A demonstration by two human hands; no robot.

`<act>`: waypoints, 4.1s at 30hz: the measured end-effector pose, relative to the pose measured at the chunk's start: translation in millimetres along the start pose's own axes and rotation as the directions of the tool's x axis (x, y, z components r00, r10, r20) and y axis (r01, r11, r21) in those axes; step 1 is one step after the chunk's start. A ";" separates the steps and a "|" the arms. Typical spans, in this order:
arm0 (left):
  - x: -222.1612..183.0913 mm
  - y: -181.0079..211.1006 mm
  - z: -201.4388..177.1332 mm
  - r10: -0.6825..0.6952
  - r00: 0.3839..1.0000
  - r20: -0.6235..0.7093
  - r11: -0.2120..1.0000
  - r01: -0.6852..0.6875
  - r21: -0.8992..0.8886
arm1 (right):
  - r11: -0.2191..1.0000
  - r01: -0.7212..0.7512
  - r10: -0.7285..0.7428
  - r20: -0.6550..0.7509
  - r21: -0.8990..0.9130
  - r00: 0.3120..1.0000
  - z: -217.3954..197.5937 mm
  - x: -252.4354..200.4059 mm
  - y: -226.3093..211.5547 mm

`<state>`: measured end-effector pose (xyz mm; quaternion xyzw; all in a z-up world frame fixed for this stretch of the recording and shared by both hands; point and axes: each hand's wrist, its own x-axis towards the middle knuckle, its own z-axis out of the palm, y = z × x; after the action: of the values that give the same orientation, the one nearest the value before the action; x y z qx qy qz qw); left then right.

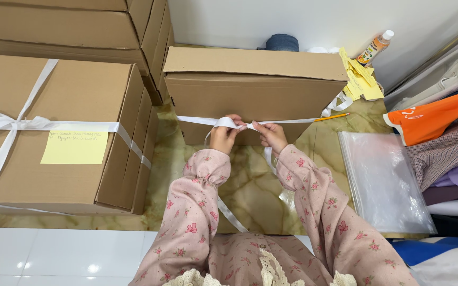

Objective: The person ties a white ribbon around a cardboard box, forming a bow on top. They then pick up a yellow sticky note and a pencil, place the note on the box, and write on it.

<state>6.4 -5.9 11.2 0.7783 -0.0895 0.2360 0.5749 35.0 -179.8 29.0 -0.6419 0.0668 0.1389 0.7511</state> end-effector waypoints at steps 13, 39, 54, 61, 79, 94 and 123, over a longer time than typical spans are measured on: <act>62.0 67.4 -6.9 0.337 0.941 -0.037 0.939 -0.333 0.091 | 0.999 0.046 -0.045 -0.049 0.010 0.998 -2.4 21.3 60.3; 215.4 107.1 3.6 -0.298 0.915 0.270 0.907 0.183 0.380 | 0.897 0.367 -0.387 -0.035 -0.244 0.921 -0.1 27.5 104.8; 225.3 114.1 8.7 -0.447 0.886 0.125 0.807 0.339 0.483 | 0.882 0.358 -0.386 -0.033 -0.306 0.922 5.6 30.9 100.0; 231.2 115.4 4.5 -0.498 0.847 0.185 0.821 0.391 0.417 | 0.894 0.351 -0.375 -0.038 -0.279 0.926 2.3 31.5 110.4; 220.0 91.6 12.0 -0.186 0.964 0.188 0.951 0.129 0.280 | 0.947 0.296 -0.308 -0.095 -0.123 0.947 1.8 19.8 134.7; 226.8 68.7 7.6 -0.031 0.821 0.570 0.921 -0.198 0.334 | 0.982 0.187 -0.191 -0.205 -0.039 0.960 -28.9 31.6 158.2; 199.8 116.6 -15.9 -0.118 0.755 0.645 0.788 -0.324 0.524 | 0.953 0.238 -0.255 -0.071 -0.186 0.964 -64.3 21.1 188.2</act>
<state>128.7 -2.3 208.2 0.9455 -0.2472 0.0013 0.2119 4.7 -214.6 -165.5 -0.7148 0.0090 0.0188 0.6990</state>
